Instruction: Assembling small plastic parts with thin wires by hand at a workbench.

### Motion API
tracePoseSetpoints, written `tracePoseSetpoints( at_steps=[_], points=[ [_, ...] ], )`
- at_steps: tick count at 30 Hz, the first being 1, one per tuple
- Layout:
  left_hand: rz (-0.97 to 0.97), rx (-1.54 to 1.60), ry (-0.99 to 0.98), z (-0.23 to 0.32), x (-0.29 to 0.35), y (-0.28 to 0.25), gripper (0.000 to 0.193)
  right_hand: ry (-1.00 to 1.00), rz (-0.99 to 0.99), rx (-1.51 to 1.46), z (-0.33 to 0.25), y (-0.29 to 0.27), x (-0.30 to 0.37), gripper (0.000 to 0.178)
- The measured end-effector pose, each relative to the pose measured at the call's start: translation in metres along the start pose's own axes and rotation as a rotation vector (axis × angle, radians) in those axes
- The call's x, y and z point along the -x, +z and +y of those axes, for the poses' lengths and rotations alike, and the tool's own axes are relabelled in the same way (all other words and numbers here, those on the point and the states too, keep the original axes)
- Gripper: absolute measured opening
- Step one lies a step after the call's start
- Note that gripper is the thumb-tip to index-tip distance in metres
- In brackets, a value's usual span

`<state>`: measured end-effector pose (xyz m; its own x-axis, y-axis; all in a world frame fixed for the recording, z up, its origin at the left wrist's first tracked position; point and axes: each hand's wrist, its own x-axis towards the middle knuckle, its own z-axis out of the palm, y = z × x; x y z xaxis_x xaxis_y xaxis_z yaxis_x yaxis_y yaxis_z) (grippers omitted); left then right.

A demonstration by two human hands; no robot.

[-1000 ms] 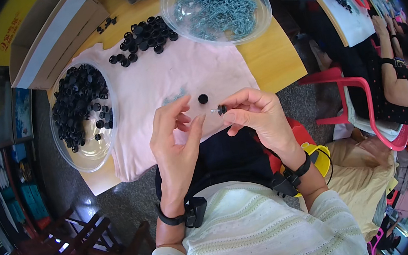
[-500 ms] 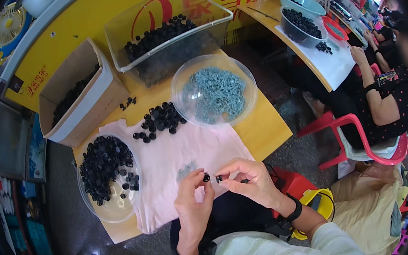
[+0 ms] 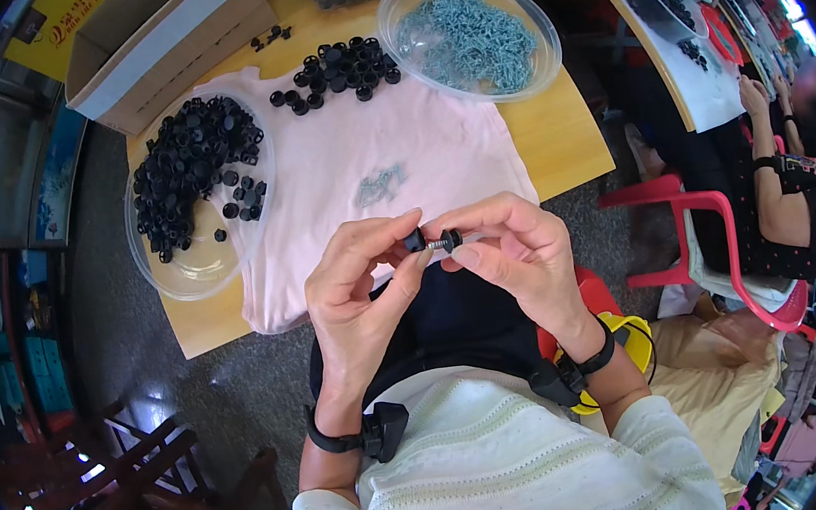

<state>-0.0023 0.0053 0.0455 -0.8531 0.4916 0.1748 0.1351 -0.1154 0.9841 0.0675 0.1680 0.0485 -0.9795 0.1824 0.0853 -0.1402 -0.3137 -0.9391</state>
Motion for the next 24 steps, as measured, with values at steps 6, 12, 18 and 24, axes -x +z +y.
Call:
tracePoseSetpoints(
  at_steps=[6,12,18,24],
  points=[
    [0.031,0.157,-0.045,-0.002,0.011,0.0,0.031,0.013,0.009,-0.067,0.001,0.005,0.006,0.021],
    [0.092,0.321,-0.174,-0.004,0.012,0.001,0.028,-0.04,0.009,-0.032,0.001,0.006,0.004,0.021],
    [0.14,0.568,-0.18,-0.011,0.012,-0.006,0.023,-0.065,-0.003,0.084,-0.006,0.012,-0.006,0.017],
    [0.09,0.628,-0.155,-0.019,0.011,-0.011,0.021,-0.122,-0.023,0.211,-0.006,0.017,-0.008,0.021]
  ],
)
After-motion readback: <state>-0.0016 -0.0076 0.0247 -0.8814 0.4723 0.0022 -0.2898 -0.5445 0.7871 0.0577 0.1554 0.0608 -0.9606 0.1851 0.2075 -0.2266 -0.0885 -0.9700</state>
